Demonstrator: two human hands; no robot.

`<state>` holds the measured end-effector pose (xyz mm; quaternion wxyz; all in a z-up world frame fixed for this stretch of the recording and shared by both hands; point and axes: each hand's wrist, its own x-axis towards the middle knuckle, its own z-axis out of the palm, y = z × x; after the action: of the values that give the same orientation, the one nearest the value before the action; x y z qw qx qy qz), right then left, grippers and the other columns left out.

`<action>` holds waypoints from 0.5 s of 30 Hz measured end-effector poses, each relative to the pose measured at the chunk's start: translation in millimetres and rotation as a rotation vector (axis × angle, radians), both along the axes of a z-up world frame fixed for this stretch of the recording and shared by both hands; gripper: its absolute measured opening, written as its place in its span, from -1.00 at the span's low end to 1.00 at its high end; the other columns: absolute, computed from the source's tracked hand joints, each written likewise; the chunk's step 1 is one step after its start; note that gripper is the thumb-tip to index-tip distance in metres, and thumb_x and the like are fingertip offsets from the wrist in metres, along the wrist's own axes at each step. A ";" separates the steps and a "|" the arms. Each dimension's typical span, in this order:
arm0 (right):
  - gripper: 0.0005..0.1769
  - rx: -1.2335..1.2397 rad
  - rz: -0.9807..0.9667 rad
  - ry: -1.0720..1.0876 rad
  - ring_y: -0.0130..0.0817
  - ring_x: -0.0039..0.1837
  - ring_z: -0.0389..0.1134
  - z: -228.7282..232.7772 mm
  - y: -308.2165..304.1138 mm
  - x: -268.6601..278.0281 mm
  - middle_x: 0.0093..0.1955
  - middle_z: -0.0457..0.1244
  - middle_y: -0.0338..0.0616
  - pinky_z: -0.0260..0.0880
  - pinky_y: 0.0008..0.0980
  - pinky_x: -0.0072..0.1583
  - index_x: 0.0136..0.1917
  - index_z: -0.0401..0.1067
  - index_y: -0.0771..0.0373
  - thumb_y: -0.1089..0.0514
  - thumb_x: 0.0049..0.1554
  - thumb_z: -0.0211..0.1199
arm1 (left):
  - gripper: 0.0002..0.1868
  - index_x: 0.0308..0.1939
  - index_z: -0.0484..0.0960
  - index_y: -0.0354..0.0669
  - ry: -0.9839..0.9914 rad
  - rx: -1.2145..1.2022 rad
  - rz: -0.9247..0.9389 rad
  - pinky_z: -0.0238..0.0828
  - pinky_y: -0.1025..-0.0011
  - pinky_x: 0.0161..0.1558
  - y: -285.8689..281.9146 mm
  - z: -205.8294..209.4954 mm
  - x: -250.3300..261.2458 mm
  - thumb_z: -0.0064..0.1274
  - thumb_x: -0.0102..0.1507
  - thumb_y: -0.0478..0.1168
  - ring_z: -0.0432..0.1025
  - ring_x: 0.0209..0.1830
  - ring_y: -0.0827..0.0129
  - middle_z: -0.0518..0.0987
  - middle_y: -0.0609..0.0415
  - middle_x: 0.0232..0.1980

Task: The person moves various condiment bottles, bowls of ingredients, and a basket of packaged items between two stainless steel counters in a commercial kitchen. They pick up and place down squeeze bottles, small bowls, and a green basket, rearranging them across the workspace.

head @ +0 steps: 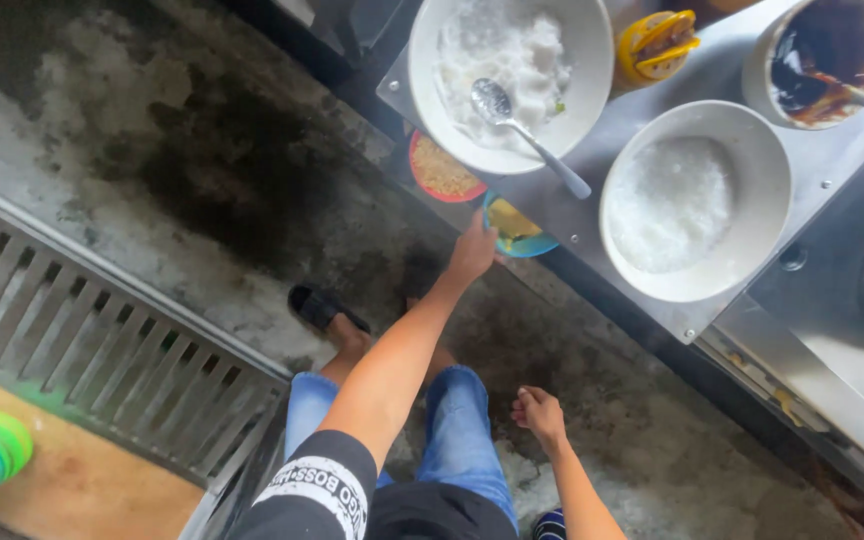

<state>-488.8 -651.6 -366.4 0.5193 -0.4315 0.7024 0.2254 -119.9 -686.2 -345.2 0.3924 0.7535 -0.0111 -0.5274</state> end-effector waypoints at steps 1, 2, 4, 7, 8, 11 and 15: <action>-0.55 -0.003 -0.001 0.002 0.09 -0.11 0.54 9.1 2.3 4.8 -0.07 0.43 0.36 0.64 -0.01 -0.06 0.30 0.47 0.40 0.08 0.23 0.24 | -0.34 0.55 0.09 -0.01 0.073 -0.039 0.048 0.59 0.15 -0.01 1.9 3.4 3.2 -0.19 0.37 -0.02 0.62 -0.07 -0.07 0.62 -0.40 0.06; -0.53 -0.006 -0.001 0.004 0.09 -0.10 0.54 20.3 5.6 9.9 -0.06 0.42 0.38 0.63 -0.03 -0.07 0.31 0.45 0.42 0.08 0.24 0.25 | -0.23 0.60 0.02 -0.08 0.145 -0.078 0.098 0.73 0.34 -0.32 5.0 8.8 6.6 -0.15 0.38 0.08 0.67 -0.19 0.05 0.60 -0.42 0.06; -0.54 0.018 -0.004 -0.022 -0.07 -0.18 0.47 46.8 8.9 28.1 -0.12 0.40 0.20 0.51 -0.19 -0.16 0.29 0.46 0.39 0.03 0.26 0.20 | -0.12 0.64 -0.10 -0.06 0.145 -0.067 0.067 0.56 0.31 -0.32 29.3 14.5 5.8 -0.17 0.32 0.13 0.56 -0.39 0.13 0.61 -0.18 -0.19; -0.53 0.016 0.078 -0.092 -0.22 -0.21 0.44 77.6 -0.2 71.2 -0.16 0.41 0.03 0.42 -0.33 -0.21 0.18 0.51 0.34 -0.09 0.27 0.13 | -0.02 0.68 -0.16 -0.01 0.114 -0.031 0.033 0.33 0.21 -0.27 87.2 64.2 20.7 -0.23 0.26 0.24 0.46 -0.53 0.18 0.57 0.10 -0.46; -0.49 0.005 0.120 -0.108 -0.21 -0.16 0.48 88.1 -4.1 87.1 -0.13 0.44 0.03 0.45 -0.31 -0.16 0.09 0.55 0.33 -0.16 0.27 0.10 | -0.02 0.68 -0.09 0.01 0.116 0.018 -0.008 0.27 0.16 -0.22 109.4 87.1 23.6 -0.27 0.25 0.29 0.46 -0.46 0.17 0.54 0.12 -0.49; -0.37 -0.012 0.221 -0.173 -0.18 -0.09 0.46 129.4 -13.1 158.5 0.01 0.45 0.11 0.46 -0.26 -0.05 0.24 0.55 0.40 -0.18 0.24 0.08 | -0.01 0.68 -0.16 0.12 0.028 0.081 0.076 0.31 0.33 0.14 193.6 102.8 18.3 -0.13 0.27 0.29 0.57 0.07 0.25 0.68 0.17 0.18; -0.41 -0.050 0.393 -0.316 -0.23 -0.18 0.47 129.9 -18.5 233.8 -0.06 0.46 0.13 0.54 -0.25 -0.13 0.17 0.59 0.38 -0.18 0.23 0.11 | -0.10 0.67 -0.11 0.13 -0.043 0.162 0.258 0.38 0.36 0.05 283.8 166.5 26.3 -0.14 0.32 0.22 0.57 -0.16 0.40 0.69 0.30 0.06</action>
<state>-255.0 -670.0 -236.5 0.5582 -0.6023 0.5203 0.2344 -93.5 -402.4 -178.7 0.3947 0.7890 0.1199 -0.4553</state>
